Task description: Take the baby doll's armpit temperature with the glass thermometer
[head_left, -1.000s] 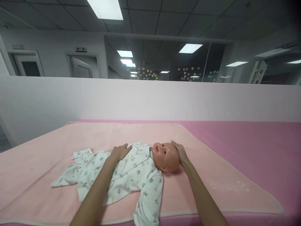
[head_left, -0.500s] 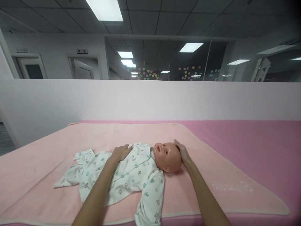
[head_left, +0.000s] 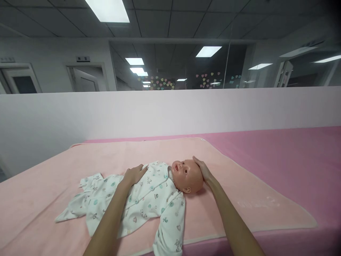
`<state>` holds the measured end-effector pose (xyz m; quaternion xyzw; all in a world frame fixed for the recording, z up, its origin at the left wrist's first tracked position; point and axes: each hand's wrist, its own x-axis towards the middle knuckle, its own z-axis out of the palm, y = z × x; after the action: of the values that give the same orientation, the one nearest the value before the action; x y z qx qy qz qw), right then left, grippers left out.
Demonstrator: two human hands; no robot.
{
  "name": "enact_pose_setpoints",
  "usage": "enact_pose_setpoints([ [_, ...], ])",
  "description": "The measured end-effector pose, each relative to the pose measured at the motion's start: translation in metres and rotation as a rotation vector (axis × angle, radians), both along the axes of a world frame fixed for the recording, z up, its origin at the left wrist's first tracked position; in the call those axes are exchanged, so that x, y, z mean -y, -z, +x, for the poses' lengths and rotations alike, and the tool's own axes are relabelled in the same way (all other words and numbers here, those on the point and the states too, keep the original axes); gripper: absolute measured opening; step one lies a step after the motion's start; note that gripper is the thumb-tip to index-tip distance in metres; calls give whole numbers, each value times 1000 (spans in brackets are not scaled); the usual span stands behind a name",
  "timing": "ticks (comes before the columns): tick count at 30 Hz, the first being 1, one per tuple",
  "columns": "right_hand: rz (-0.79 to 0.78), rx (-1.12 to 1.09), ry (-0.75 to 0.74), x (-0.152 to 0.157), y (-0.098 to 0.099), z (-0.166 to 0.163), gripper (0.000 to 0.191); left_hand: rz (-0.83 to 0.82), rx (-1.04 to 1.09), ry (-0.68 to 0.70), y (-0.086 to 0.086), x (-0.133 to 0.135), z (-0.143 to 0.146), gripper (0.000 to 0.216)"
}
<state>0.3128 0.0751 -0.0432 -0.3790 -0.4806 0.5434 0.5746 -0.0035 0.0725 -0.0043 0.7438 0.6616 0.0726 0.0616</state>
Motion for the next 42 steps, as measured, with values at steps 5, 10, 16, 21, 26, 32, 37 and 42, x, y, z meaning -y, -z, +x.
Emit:
enact_pose_setpoints([
  [5,20,-2,3,4,-4,-2,51,-4,-4,6,0,0,0,57],
  [10,43,31,15,7,-6,-3,50,7,-22,-4,1,-1,0,58],
  [16,49,13,45,4,-3,5,47,16,-1,0,3,0,-1,58],
  [21,73,-79,168,0,-2,8,47,11,26,3,3,-1,-1,57],
  [26,53,71,16,9,-7,-4,50,17,33,2,3,0,-1,57],
  [32,56,50,67,7,-8,-2,49,23,18,4,4,1,0,57],
  [37,60,41,73,5,-7,-2,50,34,22,10,6,-2,-1,57],
  [42,125,-90,208,1,-5,15,44,38,31,8,9,-4,-3,58],
])
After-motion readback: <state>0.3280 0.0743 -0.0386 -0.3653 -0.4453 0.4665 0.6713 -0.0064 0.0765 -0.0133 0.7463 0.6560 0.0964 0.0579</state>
